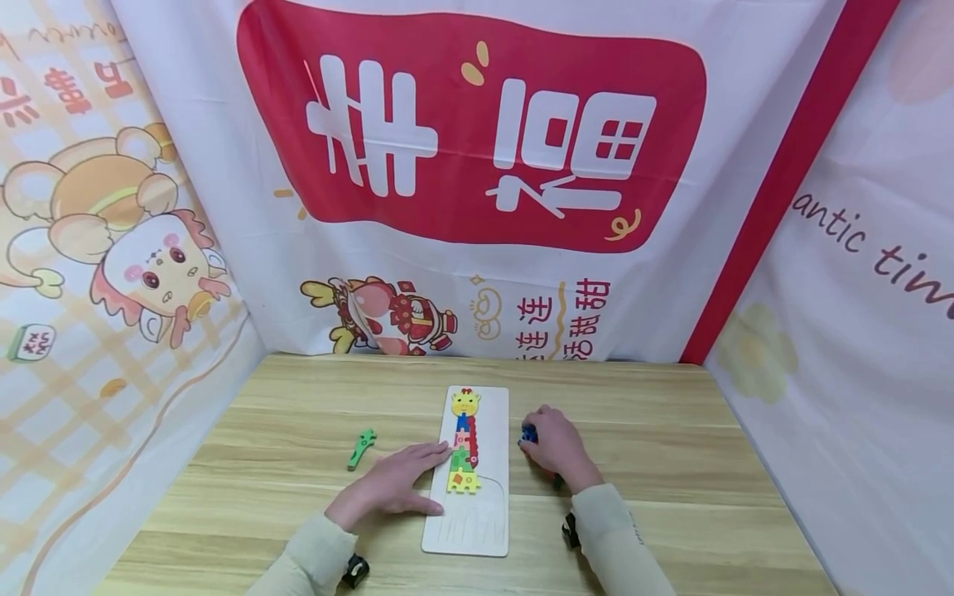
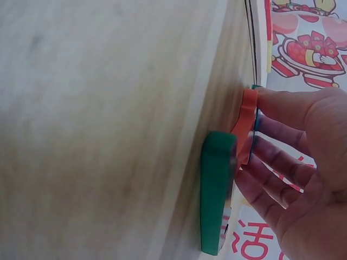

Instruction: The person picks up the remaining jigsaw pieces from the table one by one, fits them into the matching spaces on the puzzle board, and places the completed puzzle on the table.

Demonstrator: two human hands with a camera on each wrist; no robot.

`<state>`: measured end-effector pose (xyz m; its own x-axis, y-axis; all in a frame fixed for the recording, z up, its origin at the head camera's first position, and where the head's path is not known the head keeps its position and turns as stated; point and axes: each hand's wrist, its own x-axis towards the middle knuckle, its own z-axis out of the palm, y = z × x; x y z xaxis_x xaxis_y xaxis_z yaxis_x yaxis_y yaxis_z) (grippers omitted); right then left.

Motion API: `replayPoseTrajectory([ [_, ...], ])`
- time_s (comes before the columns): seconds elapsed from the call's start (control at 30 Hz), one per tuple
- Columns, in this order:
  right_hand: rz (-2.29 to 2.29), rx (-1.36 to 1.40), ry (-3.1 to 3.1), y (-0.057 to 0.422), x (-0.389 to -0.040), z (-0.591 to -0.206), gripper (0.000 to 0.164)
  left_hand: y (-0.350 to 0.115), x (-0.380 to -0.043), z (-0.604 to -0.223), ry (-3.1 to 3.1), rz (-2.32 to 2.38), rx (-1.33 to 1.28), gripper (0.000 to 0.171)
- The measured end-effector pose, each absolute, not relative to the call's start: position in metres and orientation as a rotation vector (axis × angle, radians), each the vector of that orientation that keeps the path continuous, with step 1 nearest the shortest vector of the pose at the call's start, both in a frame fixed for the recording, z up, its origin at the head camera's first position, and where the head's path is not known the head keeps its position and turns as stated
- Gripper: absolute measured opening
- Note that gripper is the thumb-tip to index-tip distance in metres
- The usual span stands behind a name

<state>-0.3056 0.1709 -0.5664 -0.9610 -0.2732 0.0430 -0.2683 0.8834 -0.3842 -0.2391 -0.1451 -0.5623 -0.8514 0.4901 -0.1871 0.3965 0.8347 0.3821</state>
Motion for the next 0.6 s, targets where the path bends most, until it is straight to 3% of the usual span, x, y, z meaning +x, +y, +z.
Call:
replayPoseTrajectory([
  [0.6,-1.292,-0.219,2.87,0.187,-0.309,-0.562,0.038,-0.143,-0.238,-0.562,2.741,0.476,0.669,0.101],
])
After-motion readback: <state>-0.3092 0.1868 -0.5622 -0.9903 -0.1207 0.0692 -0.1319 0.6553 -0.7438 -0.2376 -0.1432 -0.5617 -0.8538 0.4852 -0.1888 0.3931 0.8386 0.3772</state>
